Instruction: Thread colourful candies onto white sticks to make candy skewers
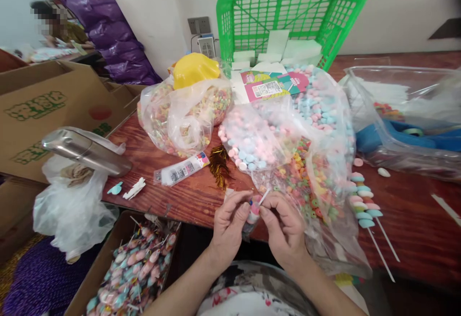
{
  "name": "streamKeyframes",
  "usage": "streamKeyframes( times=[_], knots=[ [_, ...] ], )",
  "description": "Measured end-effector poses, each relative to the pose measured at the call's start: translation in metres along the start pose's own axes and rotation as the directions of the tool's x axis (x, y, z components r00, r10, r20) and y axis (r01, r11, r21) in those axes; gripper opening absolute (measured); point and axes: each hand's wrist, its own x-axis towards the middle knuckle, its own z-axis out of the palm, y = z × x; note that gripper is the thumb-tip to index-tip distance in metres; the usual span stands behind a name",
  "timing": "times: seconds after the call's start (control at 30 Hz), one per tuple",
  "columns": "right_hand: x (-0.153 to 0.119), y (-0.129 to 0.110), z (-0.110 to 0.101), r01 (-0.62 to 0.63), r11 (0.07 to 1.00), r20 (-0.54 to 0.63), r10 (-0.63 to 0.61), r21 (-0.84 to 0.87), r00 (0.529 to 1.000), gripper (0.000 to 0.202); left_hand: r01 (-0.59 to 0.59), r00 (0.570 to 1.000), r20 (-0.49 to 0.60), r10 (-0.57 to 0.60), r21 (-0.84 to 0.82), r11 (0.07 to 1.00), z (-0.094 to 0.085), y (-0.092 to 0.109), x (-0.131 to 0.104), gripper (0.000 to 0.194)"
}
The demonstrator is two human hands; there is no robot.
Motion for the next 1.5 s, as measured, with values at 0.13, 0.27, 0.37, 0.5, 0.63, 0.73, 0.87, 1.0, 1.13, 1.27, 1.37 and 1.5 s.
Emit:
streamKeyframes(
  times=[0.13, 0.27, 0.37, 0.5, 0.63, 0.73, 0.87, 1.0, 1.13, 1.27, 1.37, 1.5],
  knots=[
    [-0.003, 0.002, 0.002, 0.001, 1.000, -0.025, -0.001, -0.024, 1.000, 0.018, 0.205, 0.971, 0.136, -0.195, -0.067, 0.976, -0.004, 0.000, 0.000, 0.033],
    [-0.001, 0.000, -0.003, 0.030, 0.998, -0.037, -0.032, -0.052, 0.999, 0.017, 0.196, 0.978, 0.083, -0.193, -0.040, 0.980, -0.004, 0.002, -0.001, 0.021],
    [-0.001, 0.001, -0.009, 0.014, 1.000, -0.052, -0.015, -0.014, 0.999, 0.015, 0.177, 0.983, 0.056, -0.177, -0.002, 0.984, -0.003, 0.005, -0.003, 0.019],
    [-0.008, 0.011, -0.011, -0.145, 0.984, -0.062, 0.152, 0.107, 0.986, 0.021, 0.197, 0.980, -0.031, -0.199, -0.059, 0.979, -0.003, 0.003, -0.003, 0.030],
    [-0.011, 0.014, -0.006, -0.146, 0.986, -0.027, 0.149, 0.081, 0.988, 0.017, 0.087, 0.996, 0.003, -0.087, 0.077, 0.993, 0.000, 0.002, -0.002, 0.028],
    [-0.008, 0.010, 0.000, -0.054, 0.998, -0.037, 0.055, 0.038, 0.998, 0.010, -0.021, 0.998, 0.066, 0.007, 0.208, 0.978, 0.002, 0.005, -0.003, 0.030],
    [-0.005, 0.005, 0.003, 0.054, 0.998, -0.077, -0.055, -0.017, 0.996, 0.017, -0.032, 0.982, 0.184, -0.039, 0.370, 0.928, 0.001, 0.013, -0.008, 0.037],
    [-0.006, 0.005, 0.001, 0.144, 0.987, -0.160, -0.154, -0.073, 0.975, 0.023, -0.040, 0.960, 0.265, -0.093, 0.457, 0.889, 0.000, 0.020, -0.011, 0.037],
    [-0.005, 0.005, -0.002, 0.233, 0.964, -0.157, -0.252, -0.132, 0.955, 0.027, 0.051, 0.936, 0.301, -0.184, 0.401, 0.915, 0.002, 0.027, -0.006, 0.035],
    [0.003, 0.006, -0.007, 0.237, 0.960, -0.103, -0.253, -0.150, 0.962, 0.022, 0.338, 0.841, 0.381, -0.385, 0.186, 0.923, -0.002, 0.033, 0.008, 0.035],
    [0.011, 0.010, -0.021, 0.324, 0.909, -0.019, -0.341, -0.261, 0.940, 0.025, 0.540, 0.753, 0.420, -0.506, 0.045, 0.840, -0.009, 0.036, 0.015, 0.041],
    [0.021, 0.014, -0.049, 0.680, 0.581, 0.457, -0.505, -0.447, 0.732, 0.043, 0.666, 0.656, 0.501, -0.565, -0.033, 0.745, -0.017, 0.039, 0.017, 0.045]
  ],
)
